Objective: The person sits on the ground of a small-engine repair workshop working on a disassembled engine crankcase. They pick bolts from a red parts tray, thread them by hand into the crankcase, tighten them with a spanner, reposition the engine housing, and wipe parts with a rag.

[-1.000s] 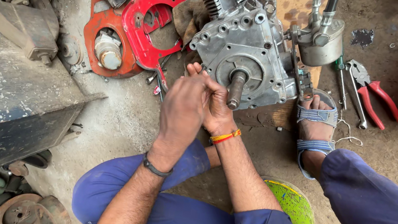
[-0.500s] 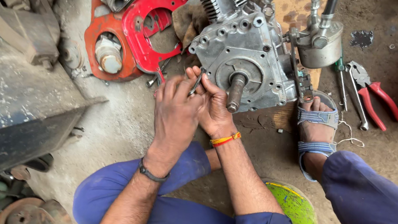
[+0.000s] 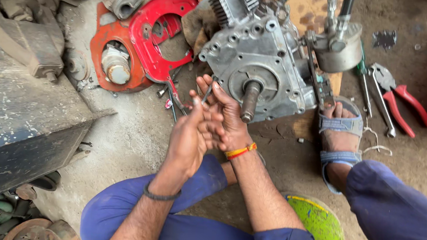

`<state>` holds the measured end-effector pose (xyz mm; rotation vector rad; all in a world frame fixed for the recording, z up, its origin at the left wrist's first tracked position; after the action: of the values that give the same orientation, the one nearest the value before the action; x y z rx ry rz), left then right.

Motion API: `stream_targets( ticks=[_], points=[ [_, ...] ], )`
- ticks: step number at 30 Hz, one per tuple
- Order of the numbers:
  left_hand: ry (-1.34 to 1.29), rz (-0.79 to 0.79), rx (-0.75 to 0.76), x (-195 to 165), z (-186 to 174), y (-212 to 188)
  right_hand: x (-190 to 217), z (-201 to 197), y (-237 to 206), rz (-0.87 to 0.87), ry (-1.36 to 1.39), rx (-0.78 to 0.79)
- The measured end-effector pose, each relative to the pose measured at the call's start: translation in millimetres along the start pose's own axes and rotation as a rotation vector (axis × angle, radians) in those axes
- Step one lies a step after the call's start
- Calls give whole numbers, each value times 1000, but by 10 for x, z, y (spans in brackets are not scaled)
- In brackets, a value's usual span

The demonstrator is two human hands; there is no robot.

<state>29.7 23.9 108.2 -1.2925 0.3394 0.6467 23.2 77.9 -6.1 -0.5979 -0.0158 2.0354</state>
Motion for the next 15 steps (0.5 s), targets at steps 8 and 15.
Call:
stream_targets(
  ticks=[8,15],
  points=[
    [1056,420,-218,-108,-12,172,2,137,-53,151,410,553],
    [1731,787,-251,-261,265,-23,29,95,-18,-26,92,103]
  ],
)
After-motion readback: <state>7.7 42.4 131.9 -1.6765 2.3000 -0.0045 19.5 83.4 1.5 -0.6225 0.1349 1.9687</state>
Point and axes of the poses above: each hand's wrist, its own y-axis towards the middle knuckle, its own z-axis out of the palm, x = y × z, the point moved 2 cm from there along y, towards the middle knuckle, and after that the axes turned 12 degrees about x, right-handed, at the moved point
